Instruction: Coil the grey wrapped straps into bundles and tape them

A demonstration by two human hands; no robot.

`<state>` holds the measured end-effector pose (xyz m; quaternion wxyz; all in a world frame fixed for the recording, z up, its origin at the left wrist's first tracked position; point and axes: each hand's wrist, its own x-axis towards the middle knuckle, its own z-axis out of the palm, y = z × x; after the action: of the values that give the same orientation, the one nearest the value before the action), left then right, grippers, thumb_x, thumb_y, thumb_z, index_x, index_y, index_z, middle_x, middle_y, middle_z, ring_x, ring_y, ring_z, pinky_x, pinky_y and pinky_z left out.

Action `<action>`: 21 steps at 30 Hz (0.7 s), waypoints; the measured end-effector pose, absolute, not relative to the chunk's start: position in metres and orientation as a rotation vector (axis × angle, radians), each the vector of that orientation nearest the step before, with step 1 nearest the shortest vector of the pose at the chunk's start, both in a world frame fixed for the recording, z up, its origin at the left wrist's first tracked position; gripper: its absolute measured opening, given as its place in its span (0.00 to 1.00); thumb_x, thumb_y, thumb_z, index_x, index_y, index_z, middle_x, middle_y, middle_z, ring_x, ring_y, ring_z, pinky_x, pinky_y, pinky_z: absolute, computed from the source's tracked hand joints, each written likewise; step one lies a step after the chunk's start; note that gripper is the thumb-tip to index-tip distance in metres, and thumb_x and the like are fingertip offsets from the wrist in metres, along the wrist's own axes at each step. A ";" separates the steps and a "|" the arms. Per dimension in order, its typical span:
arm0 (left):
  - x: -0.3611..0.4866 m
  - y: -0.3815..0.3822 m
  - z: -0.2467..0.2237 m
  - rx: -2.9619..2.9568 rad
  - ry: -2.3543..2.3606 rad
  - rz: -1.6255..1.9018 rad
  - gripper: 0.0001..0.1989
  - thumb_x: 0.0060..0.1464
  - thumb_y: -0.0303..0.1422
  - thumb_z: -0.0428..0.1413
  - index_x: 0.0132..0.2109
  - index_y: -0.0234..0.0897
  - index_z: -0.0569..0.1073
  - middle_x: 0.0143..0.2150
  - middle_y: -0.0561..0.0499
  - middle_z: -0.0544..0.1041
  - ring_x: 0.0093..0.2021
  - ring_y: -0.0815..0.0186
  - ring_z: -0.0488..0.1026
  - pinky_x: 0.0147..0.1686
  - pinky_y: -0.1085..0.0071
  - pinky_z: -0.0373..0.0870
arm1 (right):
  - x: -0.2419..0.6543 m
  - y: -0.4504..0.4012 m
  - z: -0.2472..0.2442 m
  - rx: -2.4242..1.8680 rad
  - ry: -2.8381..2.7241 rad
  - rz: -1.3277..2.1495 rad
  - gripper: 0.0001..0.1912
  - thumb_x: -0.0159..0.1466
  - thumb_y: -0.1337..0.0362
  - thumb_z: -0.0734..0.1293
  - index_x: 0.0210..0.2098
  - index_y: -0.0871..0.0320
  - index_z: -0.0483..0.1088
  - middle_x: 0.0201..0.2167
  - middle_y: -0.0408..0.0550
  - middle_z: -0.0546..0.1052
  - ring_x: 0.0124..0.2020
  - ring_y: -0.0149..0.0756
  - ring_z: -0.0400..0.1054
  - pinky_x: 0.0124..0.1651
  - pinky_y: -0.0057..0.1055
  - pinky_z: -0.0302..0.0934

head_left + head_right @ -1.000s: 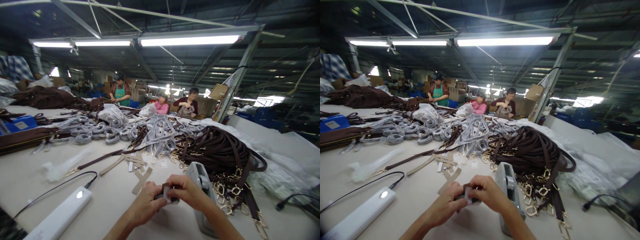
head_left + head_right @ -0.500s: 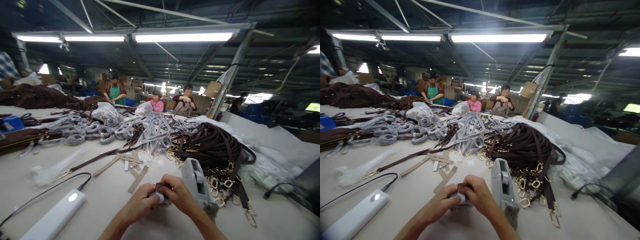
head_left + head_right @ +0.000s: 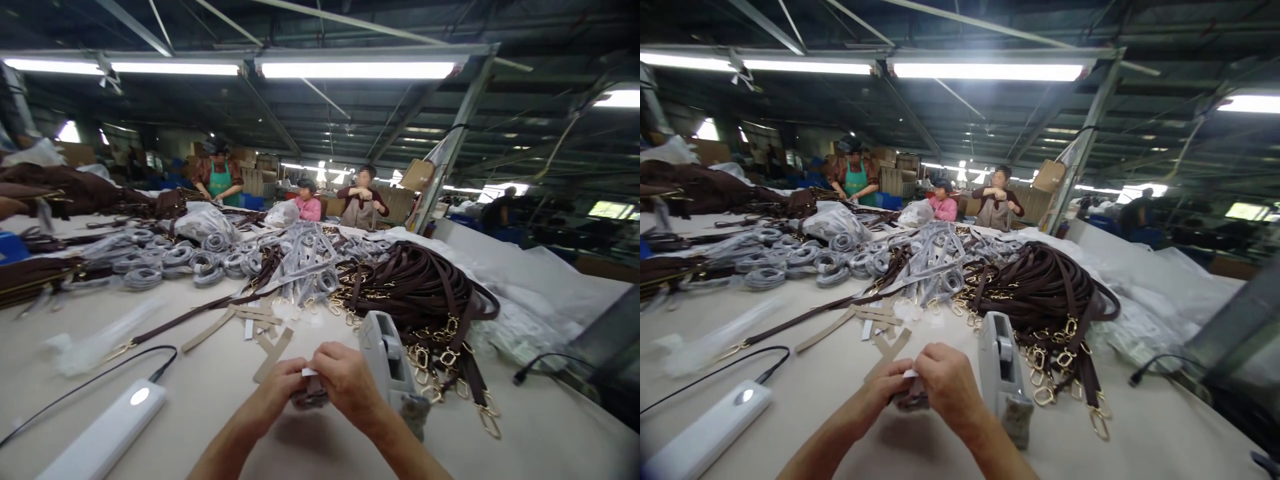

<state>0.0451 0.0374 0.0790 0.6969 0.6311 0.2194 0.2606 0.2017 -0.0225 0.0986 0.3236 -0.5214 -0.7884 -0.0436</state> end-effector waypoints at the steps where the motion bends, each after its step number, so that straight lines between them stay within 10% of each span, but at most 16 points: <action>1: 0.045 0.036 0.078 1.371 0.499 0.584 0.08 0.45 0.34 0.55 0.30 0.33 0.71 0.29 0.54 0.68 0.32 0.66 0.64 0.33 0.71 0.58 | 0.202 -0.023 0.099 -1.354 -2.092 -0.124 0.13 0.65 0.71 0.59 0.28 0.55 0.71 0.28 0.48 0.74 0.31 0.36 0.65 0.33 0.30 0.54; 16: 0.037 0.028 0.079 1.169 0.482 0.573 0.08 0.42 0.34 0.60 0.29 0.32 0.72 0.25 0.56 0.68 0.29 0.69 0.61 0.31 0.73 0.56 | 0.193 -0.044 0.097 -1.117 -2.085 -0.234 0.13 0.69 0.70 0.56 0.36 0.54 0.71 0.32 0.49 0.78 0.33 0.38 0.70 0.36 0.32 0.65; 21: 0.038 0.025 0.075 1.006 0.475 0.561 0.07 0.35 0.28 0.59 0.27 0.31 0.73 0.23 0.55 0.69 0.26 0.70 0.62 0.28 0.74 0.55 | 0.194 -0.047 0.096 -0.926 -2.072 -0.279 0.12 0.70 0.70 0.56 0.40 0.56 0.70 0.32 0.48 0.77 0.35 0.35 0.72 0.51 0.37 0.68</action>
<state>0.0382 0.0251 0.0754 0.8121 0.4711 0.2226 0.2629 0.1938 -0.0466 0.0961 0.4145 -0.3685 -0.8247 -0.1111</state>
